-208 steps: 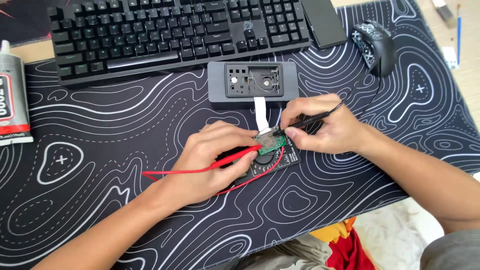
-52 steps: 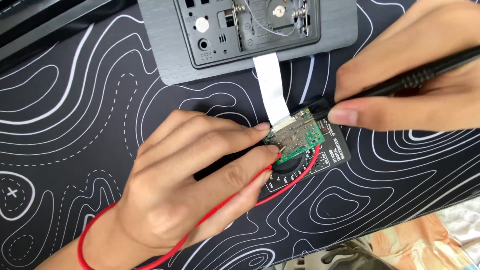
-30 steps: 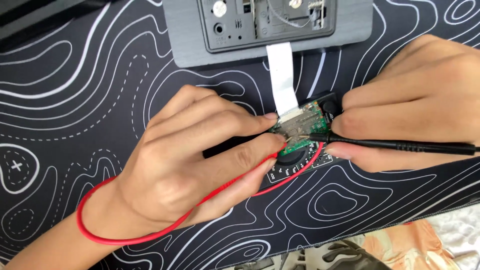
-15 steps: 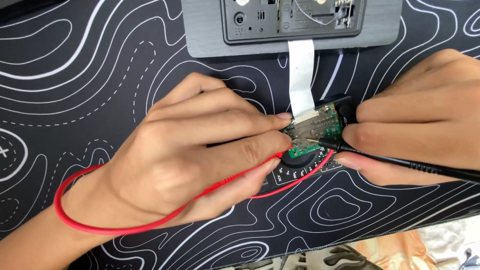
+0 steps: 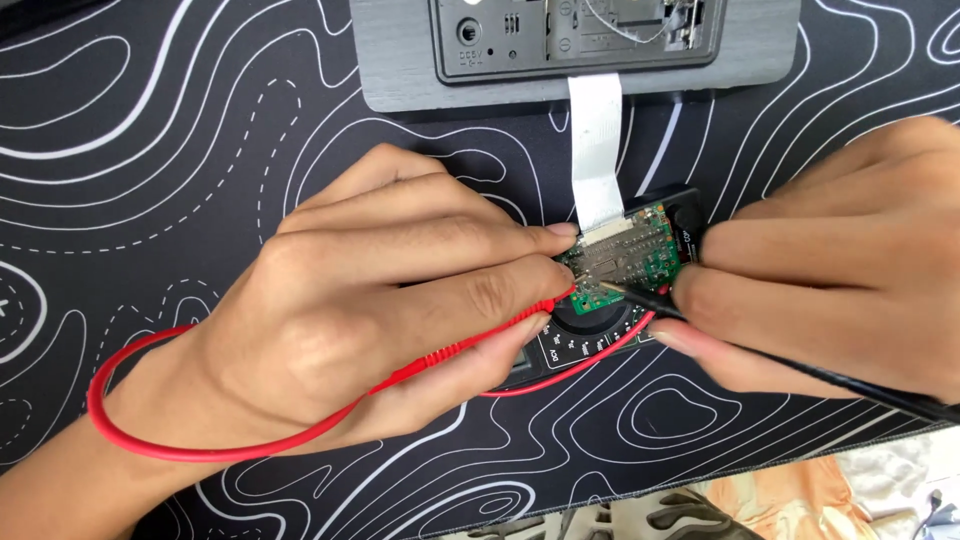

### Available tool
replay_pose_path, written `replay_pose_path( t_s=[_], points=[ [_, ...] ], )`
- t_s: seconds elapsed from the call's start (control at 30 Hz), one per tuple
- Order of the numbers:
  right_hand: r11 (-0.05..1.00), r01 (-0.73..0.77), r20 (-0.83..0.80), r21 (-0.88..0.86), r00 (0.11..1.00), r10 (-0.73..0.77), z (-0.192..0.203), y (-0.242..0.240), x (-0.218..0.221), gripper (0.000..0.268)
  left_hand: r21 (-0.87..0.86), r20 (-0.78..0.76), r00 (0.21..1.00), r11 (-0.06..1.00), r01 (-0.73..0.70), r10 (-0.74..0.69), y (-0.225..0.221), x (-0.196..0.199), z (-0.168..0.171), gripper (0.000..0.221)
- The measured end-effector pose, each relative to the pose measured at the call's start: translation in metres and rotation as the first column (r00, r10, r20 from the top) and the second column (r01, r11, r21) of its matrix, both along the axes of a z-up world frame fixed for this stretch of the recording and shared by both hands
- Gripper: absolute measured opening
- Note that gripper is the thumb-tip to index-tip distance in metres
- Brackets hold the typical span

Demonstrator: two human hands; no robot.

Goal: Testing a small circuit board using a multimeter with red and black probes at a workstation.

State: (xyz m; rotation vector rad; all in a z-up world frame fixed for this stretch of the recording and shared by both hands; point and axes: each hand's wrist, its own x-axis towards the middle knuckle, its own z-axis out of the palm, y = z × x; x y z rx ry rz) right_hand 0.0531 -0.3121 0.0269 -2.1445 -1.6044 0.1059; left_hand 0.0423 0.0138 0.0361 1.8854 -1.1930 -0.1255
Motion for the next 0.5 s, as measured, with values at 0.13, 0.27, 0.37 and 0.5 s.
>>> replay_pose_path(
  t_s=[0.13,0.27,0.37,0.5],
  points=[
    [1.0,0.002,0.004,0.006,1.0,-0.002,-0.0038,-0.0006,-0.0025,0.032,-0.016,-0.012,1.0,1.0,0.01,-0.01,0.0,0.0009,-0.0002,0.029],
    [1.0,0.02,-0.015,0.006,1.0,-0.02,-0.0023,0.0007,-0.0023,0.034,-0.011,-0.008,1.0,1.0,0.014,-0.014,0.0011,0.0013,-0.0011,0.031],
    [0.999,0.034,-0.042,-0.006,0.999,-0.035,-0.0018,0.0015,-0.0019,0.037,-0.018,-0.018,1.0,1.0,0.013,-0.013,0.0003,0.0013,-0.0011,0.03],
    [0.999,0.037,-0.017,0.01,0.999,-0.037,-0.0047,0.0033,-0.0034,0.036,-0.017,-0.011,1.0,1.0,0.017,-0.017,0.0005,0.0012,-0.0012,0.031]
  ],
)
